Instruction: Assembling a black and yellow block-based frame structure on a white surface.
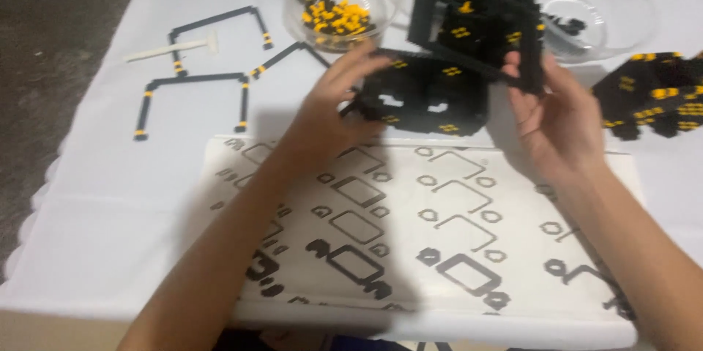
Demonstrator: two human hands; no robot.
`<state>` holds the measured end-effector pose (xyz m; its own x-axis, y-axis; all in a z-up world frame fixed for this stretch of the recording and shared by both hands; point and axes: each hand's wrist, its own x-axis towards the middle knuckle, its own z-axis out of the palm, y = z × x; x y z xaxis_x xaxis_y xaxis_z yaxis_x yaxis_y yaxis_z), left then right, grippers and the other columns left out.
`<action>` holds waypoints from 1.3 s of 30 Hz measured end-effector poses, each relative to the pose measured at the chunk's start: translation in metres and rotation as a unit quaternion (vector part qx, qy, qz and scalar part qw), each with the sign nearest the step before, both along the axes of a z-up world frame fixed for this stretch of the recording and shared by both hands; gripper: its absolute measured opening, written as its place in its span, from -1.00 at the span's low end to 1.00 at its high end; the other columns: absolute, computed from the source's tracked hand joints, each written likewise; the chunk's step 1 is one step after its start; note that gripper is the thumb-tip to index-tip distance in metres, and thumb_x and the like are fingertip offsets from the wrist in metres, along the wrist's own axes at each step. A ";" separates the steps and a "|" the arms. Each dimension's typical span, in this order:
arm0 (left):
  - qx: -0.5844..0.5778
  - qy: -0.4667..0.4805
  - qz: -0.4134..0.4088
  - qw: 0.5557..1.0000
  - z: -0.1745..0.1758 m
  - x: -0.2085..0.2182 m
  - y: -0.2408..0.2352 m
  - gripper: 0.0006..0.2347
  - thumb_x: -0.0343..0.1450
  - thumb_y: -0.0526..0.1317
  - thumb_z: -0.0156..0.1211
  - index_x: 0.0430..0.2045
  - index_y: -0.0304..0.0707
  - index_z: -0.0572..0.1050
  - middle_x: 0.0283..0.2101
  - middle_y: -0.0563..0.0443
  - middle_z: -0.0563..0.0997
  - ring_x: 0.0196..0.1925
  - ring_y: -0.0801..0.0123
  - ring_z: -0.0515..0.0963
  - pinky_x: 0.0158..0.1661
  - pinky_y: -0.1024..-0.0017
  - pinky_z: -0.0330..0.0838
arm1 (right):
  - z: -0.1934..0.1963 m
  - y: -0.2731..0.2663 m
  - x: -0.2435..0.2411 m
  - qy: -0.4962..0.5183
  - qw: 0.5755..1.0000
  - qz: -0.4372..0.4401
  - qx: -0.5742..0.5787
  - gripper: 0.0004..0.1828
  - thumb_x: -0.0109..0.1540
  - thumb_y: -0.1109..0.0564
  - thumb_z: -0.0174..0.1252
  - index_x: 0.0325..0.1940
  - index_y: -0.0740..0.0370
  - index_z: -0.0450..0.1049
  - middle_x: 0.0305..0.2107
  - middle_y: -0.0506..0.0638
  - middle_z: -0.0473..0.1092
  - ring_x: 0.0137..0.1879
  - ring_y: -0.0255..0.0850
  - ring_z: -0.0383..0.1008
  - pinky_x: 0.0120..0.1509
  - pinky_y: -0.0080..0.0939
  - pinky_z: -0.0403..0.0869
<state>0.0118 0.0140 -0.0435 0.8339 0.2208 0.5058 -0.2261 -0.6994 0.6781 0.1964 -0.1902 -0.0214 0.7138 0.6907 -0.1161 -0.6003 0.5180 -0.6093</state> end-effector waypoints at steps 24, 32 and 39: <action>-0.113 -0.025 -0.009 0.993 0.016 -0.014 -0.006 -0.39 0.42 -0.11 0.26 0.29 0.00 0.00 0.37 -0.12 0.23 0.42 0.02 0.29 0.31 0.07 0.21 | 0.005 -0.001 -0.011 -0.253 0.944 0.006 -0.211 -0.30 0.20 0.05 0.10 0.43 -0.08 0.13 -0.21 0.06 0.47 -0.20 -0.30 0.57 -0.12 -0.52 0.62; -0.025 -0.072 -0.001 0.997 0.013 -0.010 -0.003 -0.59 0.41 -0.29 0.27 0.13 -0.20 0.28 0.23 -0.17 0.36 0.35 0.13 0.30 0.38 0.23 0.14 | 0.003 0.000 -0.016 -0.314 0.923 -0.010 -0.224 -0.43 0.26 0.07 0.03 0.38 0.00 0.17 -0.18 0.12 0.45 -0.16 -0.19 0.56 -0.19 -0.51 0.59; -0.027 -0.053 0.020 0.998 0.016 -0.011 -0.007 -0.59 0.40 -0.23 0.25 0.12 -0.17 0.30 0.22 -0.13 0.36 0.34 0.17 0.29 0.36 0.24 0.15 | -0.005 -0.003 -0.014 -0.434 0.862 -0.104 -0.242 -0.51 0.30 -0.02 0.08 0.29 0.13 0.26 -0.26 -0.04 0.44 -0.32 -0.40 0.39 -0.38 -0.48 0.40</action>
